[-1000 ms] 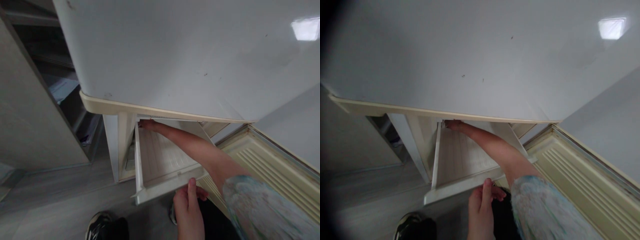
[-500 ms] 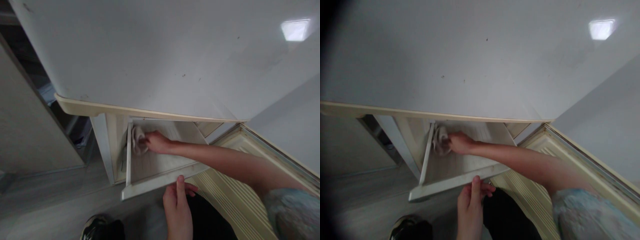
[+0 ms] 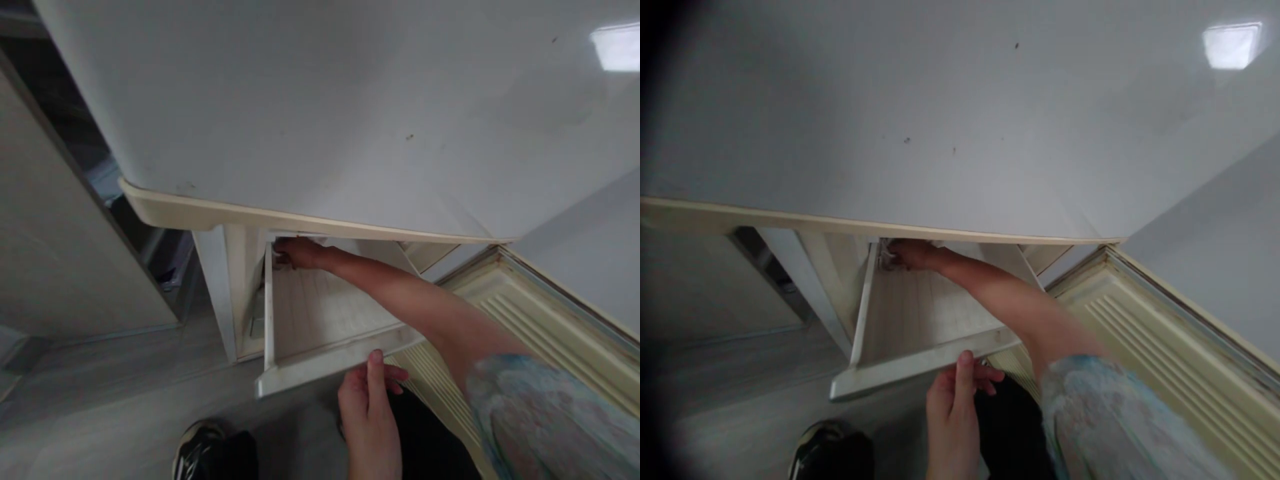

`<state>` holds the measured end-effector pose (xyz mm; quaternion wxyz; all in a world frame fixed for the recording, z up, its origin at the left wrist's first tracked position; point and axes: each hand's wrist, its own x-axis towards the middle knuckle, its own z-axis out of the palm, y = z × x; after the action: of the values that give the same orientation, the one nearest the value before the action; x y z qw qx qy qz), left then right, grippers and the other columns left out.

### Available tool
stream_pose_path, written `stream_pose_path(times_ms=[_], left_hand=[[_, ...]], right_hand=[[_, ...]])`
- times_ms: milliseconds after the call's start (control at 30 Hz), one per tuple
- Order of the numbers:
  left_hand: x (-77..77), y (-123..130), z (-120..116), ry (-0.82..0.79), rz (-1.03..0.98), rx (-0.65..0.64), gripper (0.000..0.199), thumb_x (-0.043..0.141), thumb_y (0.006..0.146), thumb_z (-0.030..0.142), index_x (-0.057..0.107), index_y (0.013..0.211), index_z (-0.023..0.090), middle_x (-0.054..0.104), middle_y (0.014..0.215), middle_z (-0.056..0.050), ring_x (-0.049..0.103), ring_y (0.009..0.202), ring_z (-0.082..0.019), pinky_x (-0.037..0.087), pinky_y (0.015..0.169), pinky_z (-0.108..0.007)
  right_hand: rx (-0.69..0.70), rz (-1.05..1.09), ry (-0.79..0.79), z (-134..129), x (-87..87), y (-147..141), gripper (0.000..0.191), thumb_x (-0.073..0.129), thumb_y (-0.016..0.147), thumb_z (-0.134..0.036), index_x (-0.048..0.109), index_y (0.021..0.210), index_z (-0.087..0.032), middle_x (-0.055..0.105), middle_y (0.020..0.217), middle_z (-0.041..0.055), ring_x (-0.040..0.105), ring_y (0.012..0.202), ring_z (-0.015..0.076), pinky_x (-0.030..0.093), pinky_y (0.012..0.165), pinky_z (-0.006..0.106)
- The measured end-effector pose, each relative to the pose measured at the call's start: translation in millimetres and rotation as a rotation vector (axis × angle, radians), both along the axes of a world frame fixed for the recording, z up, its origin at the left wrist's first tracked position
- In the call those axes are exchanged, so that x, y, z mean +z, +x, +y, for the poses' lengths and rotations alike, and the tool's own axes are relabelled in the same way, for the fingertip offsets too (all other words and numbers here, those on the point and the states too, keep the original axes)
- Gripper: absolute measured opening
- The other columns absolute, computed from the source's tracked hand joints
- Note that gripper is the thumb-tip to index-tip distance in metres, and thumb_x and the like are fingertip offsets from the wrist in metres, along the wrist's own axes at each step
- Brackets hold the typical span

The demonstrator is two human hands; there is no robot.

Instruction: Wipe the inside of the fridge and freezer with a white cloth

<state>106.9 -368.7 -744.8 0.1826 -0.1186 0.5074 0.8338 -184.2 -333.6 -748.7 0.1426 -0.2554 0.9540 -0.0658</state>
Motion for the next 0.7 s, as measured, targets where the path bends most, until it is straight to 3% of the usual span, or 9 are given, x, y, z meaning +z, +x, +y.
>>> stream_pose_path(times_ms=[100,200,267,333,400,500,600,700], left_hand=[[4.2,-3,-2,-0.052,-0.004,-0.005,0.071,0.046,0.087,0.077,0.075,0.063,0.017,0.069,0.063,-0.010,0.059,0.060,-0.019,0.045,0.063,-0.030],[8.7,-6,-5,-0.092,-0.018,-0.034,0.079,0.042,0.080,0.086,0.073,0.059,0.017,0.066,0.058,-0.010,0.059,0.058,-0.020,0.046,0.062,-0.032],[10.1,-7,-6,-0.086,-0.020,-0.042,0.082,0.040,0.077,0.090,0.072,0.058,0.017,0.066,0.058,-0.011,0.059,0.057,-0.020,0.046,0.061,-0.033],[8.6,-7,-5,-0.056,-0.023,-0.030,0.080,0.042,0.077,0.089,0.072,0.060,0.017,0.068,0.061,-0.012,0.059,0.057,-0.020,0.046,0.062,-0.033],[4.7,-6,-4,-0.020,-0.026,-0.015,0.074,0.046,0.081,0.084,0.072,0.063,0.016,0.070,0.065,-0.011,0.059,0.058,-0.019,0.046,0.064,-0.033],[-2.0,-5,-1,0.020,-0.021,-0.011,0.066,0.052,0.085,0.076,0.071,0.066,0.016,0.071,0.067,-0.011,0.058,0.060,-0.018,0.046,0.065,-0.031],[-4.5,-4,0,0.039,-0.016,0.008,0.062,0.054,0.085,0.073,0.070,0.066,0.016,0.071,0.067,-0.010,0.058,0.059,-0.018,0.046,0.063,-0.031],[-0.7,-4,-1,0.028,-0.019,0.027,0.064,0.054,0.084,0.074,0.069,0.064,0.016,0.071,0.065,-0.010,0.057,0.057,-0.018,0.045,0.061,-0.030]], right_hand=[[0.247,-0.212,-0.015,-5,5.5,54,0.019,0.061,0.098,-0.028,0.069,0.094,-0.011,0.072,0.094,0.0060,0.063,0.082,0.0138,0.044,0.073,0.022],[0.427,-0.500,-0.039,-11,16.5,109,0.015,0.059,0.097,-0.016,0.072,0.101,-0.010,0.073,0.107,0.0069,0.065,0.094,0.0120,0.046,0.080,0.018],[0.452,-0.575,-0.005,-10,24.9,123,0.020,0.059,0.095,-0.012,0.073,0.110,-0.011,0.073,0.115,0.0078,0.067,0.102,0.0132,0.047,0.086,0.018],[0.325,-0.423,0.090,-1,31.6,114,0.022,0.061,0.093,-0.015,0.074,0.111,-0.011,0.074,0.114,0.0102,0.069,0.102,0.0179,0.049,0.087,0.023],[0.047,-0.114,0.167,15,33.4,90,0.025,0.057,0.096,-0.018,0.073,0.114,-0.011,0.073,0.115,0.0138,0.069,0.105,0.0229,0.051,0.089,0.029],[-0.253,0.205,0.111,40,23.7,45,0.038,0.050,0.102,-0.025,0.063,0.136,-0.014,0.062,0.138,0.0150,0.059,0.126,0.0262,0.045,0.109,0.037],[-0.294,0.232,-0.052,51,8.0,11,0.042,0.048,0.103,-0.031,0.058,0.142,-0.019,0.063,0.138,0.0103,0.056,0.130,0.0245,0.035,0.120,0.044],[-0.272,0.214,-0.165,50,0.9,-12,0.038,0.050,0.102,-0.029,0.063,0.135,-0.016,0.070,0.125,0.0100,0.064,0.118,0.0220,0.041,0.116,0.043]])
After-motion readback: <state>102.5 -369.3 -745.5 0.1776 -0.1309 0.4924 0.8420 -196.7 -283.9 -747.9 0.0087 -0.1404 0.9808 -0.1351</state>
